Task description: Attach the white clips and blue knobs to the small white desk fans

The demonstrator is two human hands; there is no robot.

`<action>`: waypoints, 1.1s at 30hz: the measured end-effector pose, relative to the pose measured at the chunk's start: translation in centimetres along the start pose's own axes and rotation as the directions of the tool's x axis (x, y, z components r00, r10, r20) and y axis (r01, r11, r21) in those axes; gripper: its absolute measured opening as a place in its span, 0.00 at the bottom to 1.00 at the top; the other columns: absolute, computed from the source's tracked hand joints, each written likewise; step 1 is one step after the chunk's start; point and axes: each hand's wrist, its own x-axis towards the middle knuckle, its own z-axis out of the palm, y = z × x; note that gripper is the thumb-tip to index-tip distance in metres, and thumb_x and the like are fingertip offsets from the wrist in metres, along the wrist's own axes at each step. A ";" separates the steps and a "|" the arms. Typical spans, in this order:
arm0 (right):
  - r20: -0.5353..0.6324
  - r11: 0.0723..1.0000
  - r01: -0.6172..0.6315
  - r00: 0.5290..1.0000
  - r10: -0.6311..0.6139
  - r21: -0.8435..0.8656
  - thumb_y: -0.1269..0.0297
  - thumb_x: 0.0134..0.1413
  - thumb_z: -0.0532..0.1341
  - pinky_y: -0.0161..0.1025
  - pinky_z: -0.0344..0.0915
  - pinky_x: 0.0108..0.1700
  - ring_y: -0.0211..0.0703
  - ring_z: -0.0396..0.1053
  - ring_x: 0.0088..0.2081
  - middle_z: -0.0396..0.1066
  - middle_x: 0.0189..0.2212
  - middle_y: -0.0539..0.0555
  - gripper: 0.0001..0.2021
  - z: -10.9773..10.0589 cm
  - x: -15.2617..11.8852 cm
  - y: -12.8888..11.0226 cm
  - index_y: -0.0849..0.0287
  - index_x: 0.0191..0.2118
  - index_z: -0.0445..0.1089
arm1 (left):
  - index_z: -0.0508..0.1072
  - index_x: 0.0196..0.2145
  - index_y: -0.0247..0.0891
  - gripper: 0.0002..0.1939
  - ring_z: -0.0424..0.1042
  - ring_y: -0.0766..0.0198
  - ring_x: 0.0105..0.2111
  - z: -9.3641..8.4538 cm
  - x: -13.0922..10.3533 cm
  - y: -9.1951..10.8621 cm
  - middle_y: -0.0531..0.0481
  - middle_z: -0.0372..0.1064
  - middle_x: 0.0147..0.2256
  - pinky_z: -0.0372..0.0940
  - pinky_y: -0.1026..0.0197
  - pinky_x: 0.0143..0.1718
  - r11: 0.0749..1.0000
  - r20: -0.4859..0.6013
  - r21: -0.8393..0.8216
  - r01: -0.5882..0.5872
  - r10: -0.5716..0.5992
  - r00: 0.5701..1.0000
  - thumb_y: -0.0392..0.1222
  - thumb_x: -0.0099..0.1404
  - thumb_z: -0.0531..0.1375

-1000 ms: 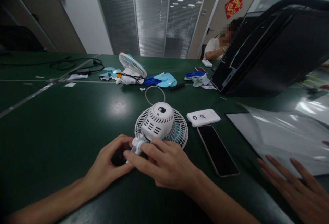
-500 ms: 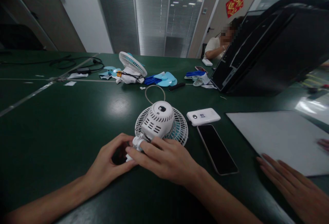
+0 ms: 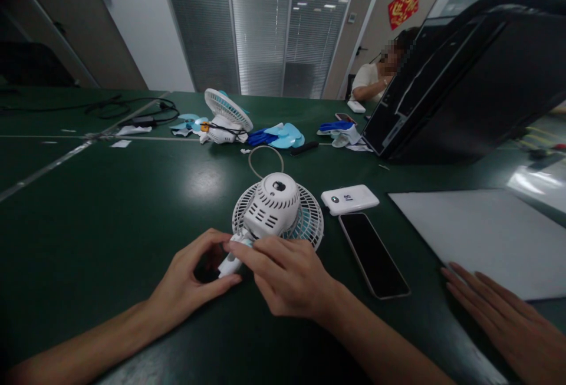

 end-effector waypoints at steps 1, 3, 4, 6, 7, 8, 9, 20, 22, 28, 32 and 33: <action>0.019 1.000 0.022 1.000 -0.022 0.002 0.76 0.61 0.55 0.37 0.67 0.37 0.40 0.73 0.42 0.73 0.45 0.55 0.25 -0.3 0.1 0.0 0.59 0.64 0.61 | 0.68 0.49 0.43 0.19 0.67 0.63 0.32 0.0 0.0 0.0 0.53 0.67 0.39 0.61 0.62 0.32 1.000 0.002 -0.002 0.003 -0.003 1.000 0.48 0.63 0.68; 0.080 0.998 0.059 0.995 -0.058 -0.019 0.76 0.61 0.55 0.38 0.68 0.37 0.42 0.72 0.44 0.73 0.46 0.55 0.26 -0.6 0.3 0.2 0.57 0.64 0.61 | 0.69 0.49 0.43 0.19 0.67 0.63 0.32 0.1 0.0 0.0 0.53 0.67 0.39 0.62 0.62 0.32 1.000 0.003 -0.002 0.010 -0.010 1.000 0.48 0.64 0.68; 0.104 0.997 0.071 0.992 -0.067 -0.036 0.76 0.62 0.55 0.38 0.68 0.37 0.43 0.72 0.45 0.73 0.47 0.55 0.25 -0.7 0.3 0.2 0.57 0.64 0.61 | 0.69 0.49 0.43 0.19 0.67 0.63 0.32 0.1 0.0 0.0 0.53 0.67 0.39 0.62 0.62 0.32 1.000 0.001 -0.001 0.012 -0.012 1.000 0.47 0.64 0.68; 0.116 0.995 0.069 0.991 -0.061 -0.066 0.77 0.63 0.55 0.38 0.68 0.38 0.42 0.73 0.45 0.73 0.46 0.54 0.25 -0.6 0.2 0.3 0.57 0.64 0.60 | 0.69 0.49 0.43 0.19 0.67 0.63 0.32 0.1 0.0 0.1 0.53 0.67 0.39 0.62 0.62 0.32 1.000 -0.008 0.003 0.009 -0.009 1.000 0.46 0.64 0.68; 0.101 0.995 0.057 0.994 -0.050 -0.077 0.76 0.63 0.56 0.37 0.68 0.39 0.41 0.73 0.44 0.74 0.46 0.54 0.25 -0.4 0.2 0.4 0.58 0.65 0.59 | 0.68 0.49 0.43 0.19 0.67 0.64 0.32 0.1 0.0 0.1 0.53 0.67 0.39 0.62 0.62 0.32 1.000 -0.014 0.003 0.006 -0.006 1.000 0.46 0.64 0.68; 0.080 0.995 0.043 0.996 -0.036 -0.086 0.76 0.64 0.57 0.37 0.68 0.39 0.40 0.73 0.44 0.74 0.46 0.54 0.25 -0.3 0.1 0.4 0.58 0.65 0.59 | 0.68 0.49 0.44 0.19 0.67 0.64 0.32 0.0 0.0 0.2 0.53 0.67 0.38 0.62 0.63 0.32 1.000 -0.019 0.002 0.004 -0.004 1.000 0.46 0.64 0.68; 0.059 0.995 0.027 0.998 -0.021 -0.096 0.75 0.64 0.58 0.36 0.68 0.39 0.39 0.73 0.44 0.74 0.46 0.54 0.25 -0.1 0.0 0.4 0.58 0.65 0.59 | 0.68 0.49 0.44 0.19 0.67 0.64 0.32 0.0 0.0 0.2 0.54 0.67 0.38 0.62 0.63 0.31 1.000 -0.022 -0.001 0.000 0.000 1.000 0.45 0.64 0.68; 0.029 0.997 0.015 1.000 -0.013 -0.073 0.75 0.62 0.57 0.36 0.68 0.35 0.39 0.73 0.38 0.75 0.42 0.54 0.25 -0.3 0.0 0.0 0.62 0.64 0.60 | 0.68 0.49 0.44 0.19 0.67 0.63 0.32 0.0 0.0 0.1 0.53 0.67 0.39 0.61 0.62 0.32 1.000 -0.007 0.001 0.005 -0.005 1.000 0.47 0.64 0.68; 0.048 0.996 0.075 0.996 -0.073 -0.049 0.76 0.61 0.56 0.37 0.68 0.37 0.40 0.73 0.40 0.74 0.43 0.55 0.25 -0.7 0.1 0.2 0.59 0.64 0.61 | 0.68 0.48 0.43 0.19 0.67 0.62 0.33 0.1 0.0 0.0 0.52 0.67 0.39 0.61 0.61 0.32 1.000 -0.006 -0.019 0.010 -0.011 1.000 0.48 0.64 0.67; 0.152 0.991 0.110 0.984 -0.097 -0.078 0.76 0.64 0.55 0.37 0.70 0.39 0.40 0.74 0.42 0.75 0.46 0.53 0.24 -1.1 0.5 0.6 0.58 0.64 0.60 | 0.68 0.50 0.43 0.19 0.68 0.62 0.34 0.1 -0.1 0.0 0.51 0.67 0.40 0.62 0.60 0.33 1.000 -0.002 -0.018 0.022 -0.022 1.000 0.49 0.65 0.67; 0.071 0.997 0.050 0.996 -0.045 -0.066 0.74 0.65 0.56 0.34 0.70 0.40 0.37 0.75 0.42 0.76 0.45 0.53 0.22 -0.7 0.3 0.4 0.59 0.63 0.61 | 0.68 0.49 0.44 0.20 0.68 0.62 0.33 0.0 -0.1 -0.1 0.53 0.68 0.38 0.62 0.61 0.33 0.999 -0.007 -0.035 0.018 -0.018 1.000 0.49 0.64 0.68; 0.047 0.998 0.029 0.999 -0.026 -0.062 0.75 0.65 0.57 0.33 0.70 0.40 0.37 0.75 0.42 0.76 0.45 0.53 0.22 -0.4 0.2 0.3 0.59 0.63 0.61 | 0.68 0.49 0.43 0.21 0.69 0.63 0.33 0.0 -0.1 -0.1 0.53 0.69 0.37 0.63 0.62 0.33 0.999 -0.002 -0.046 0.018 -0.018 1.000 0.49 0.63 0.69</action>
